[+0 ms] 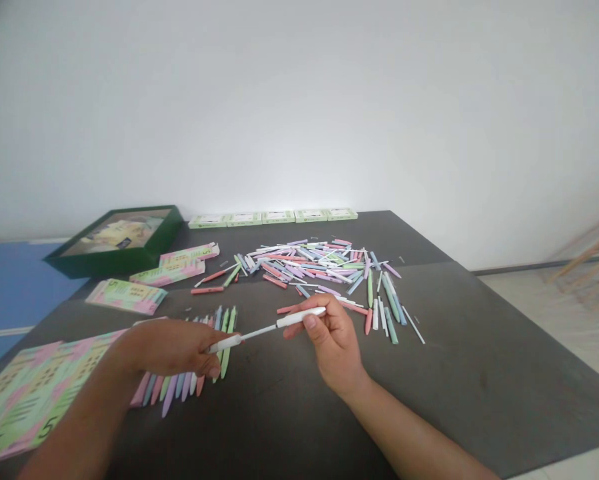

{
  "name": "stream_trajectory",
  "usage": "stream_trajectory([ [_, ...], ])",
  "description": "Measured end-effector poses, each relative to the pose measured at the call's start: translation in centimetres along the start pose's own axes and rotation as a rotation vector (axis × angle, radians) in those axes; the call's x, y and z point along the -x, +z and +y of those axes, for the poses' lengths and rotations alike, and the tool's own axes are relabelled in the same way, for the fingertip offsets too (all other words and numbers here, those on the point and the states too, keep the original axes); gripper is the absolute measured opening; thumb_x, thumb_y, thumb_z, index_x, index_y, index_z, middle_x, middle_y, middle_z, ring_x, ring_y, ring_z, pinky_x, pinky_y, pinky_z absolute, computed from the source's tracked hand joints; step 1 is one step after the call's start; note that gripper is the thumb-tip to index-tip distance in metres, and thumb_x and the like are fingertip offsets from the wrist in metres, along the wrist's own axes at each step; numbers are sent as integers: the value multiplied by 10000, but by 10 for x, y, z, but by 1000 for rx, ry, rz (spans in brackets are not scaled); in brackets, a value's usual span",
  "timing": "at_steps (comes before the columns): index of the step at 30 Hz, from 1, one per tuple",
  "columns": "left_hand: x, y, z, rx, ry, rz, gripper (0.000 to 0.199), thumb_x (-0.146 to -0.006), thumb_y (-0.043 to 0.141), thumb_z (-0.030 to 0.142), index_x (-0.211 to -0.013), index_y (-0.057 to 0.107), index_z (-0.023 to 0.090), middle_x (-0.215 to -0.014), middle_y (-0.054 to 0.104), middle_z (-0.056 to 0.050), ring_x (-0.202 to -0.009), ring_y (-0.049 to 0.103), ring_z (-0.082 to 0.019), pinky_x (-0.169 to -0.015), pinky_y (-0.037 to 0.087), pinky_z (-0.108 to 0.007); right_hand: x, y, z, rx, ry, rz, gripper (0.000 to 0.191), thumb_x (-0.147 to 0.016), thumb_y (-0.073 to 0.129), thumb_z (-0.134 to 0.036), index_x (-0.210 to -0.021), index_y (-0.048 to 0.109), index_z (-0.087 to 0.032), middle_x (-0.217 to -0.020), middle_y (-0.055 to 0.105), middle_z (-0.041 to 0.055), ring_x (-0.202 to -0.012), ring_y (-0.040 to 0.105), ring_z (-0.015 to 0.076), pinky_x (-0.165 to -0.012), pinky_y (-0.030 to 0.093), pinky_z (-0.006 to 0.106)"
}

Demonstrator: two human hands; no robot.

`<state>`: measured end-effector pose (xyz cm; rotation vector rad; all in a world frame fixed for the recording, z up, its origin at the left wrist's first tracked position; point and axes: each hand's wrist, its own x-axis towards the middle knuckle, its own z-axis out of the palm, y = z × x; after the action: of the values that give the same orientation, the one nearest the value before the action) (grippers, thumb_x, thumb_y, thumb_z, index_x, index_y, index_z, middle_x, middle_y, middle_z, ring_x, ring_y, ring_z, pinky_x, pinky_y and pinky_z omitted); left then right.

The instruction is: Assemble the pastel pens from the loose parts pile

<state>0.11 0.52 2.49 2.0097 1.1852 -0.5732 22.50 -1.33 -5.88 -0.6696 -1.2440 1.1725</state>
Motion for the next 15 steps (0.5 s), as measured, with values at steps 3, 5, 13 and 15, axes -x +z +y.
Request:
stream_trajectory([
  [3, 0, -1, 0, -1, 7, -15, 138, -796, 490, 239, -879, 587, 187, -768, 692, -5, -686, 613, -171, -548, 416, -224, -2, -1, -1, -53, 20, 3, 171, -840, 502, -371, -919, 473, -223, -830, 640, 41, -666, 621, 169, -668, 482, 341],
  [5, 0, -2, -1, -19, -1, -8, 140, -792, 505, 262, -873, 589, 185, -766, 692, -12, -691, 616, -179, -549, 419, -231, -3, -1, -2, -109, 33, 5, 161, -842, 500, -360, -918, 474, -220, -822, 643, 39, -659, 623, 165, -654, 482, 329],
  [13, 0, 1, -10, 39, 14, 7, 144, -768, 485, 265, -846, 575, 183, -786, 696, -28, -702, 639, -185, -563, 423, -229, -11, -3, -4, -322, 137, 62, 163, -812, 546, -361, -864, 490, -218, -726, 650, 7, -578, 610, 140, -567, 470, 272],
  [15, 0, 2, -13, 50, 19, 8, 178, -783, 464, 296, -879, 566, 186, -785, 699, -32, -711, 643, -188, -586, 431, -232, -16, -7, -1, -462, 220, 92, 147, -819, 536, -349, -838, 504, -207, -681, 642, 0, -547, 591, 121, -538, 459, 244],
])
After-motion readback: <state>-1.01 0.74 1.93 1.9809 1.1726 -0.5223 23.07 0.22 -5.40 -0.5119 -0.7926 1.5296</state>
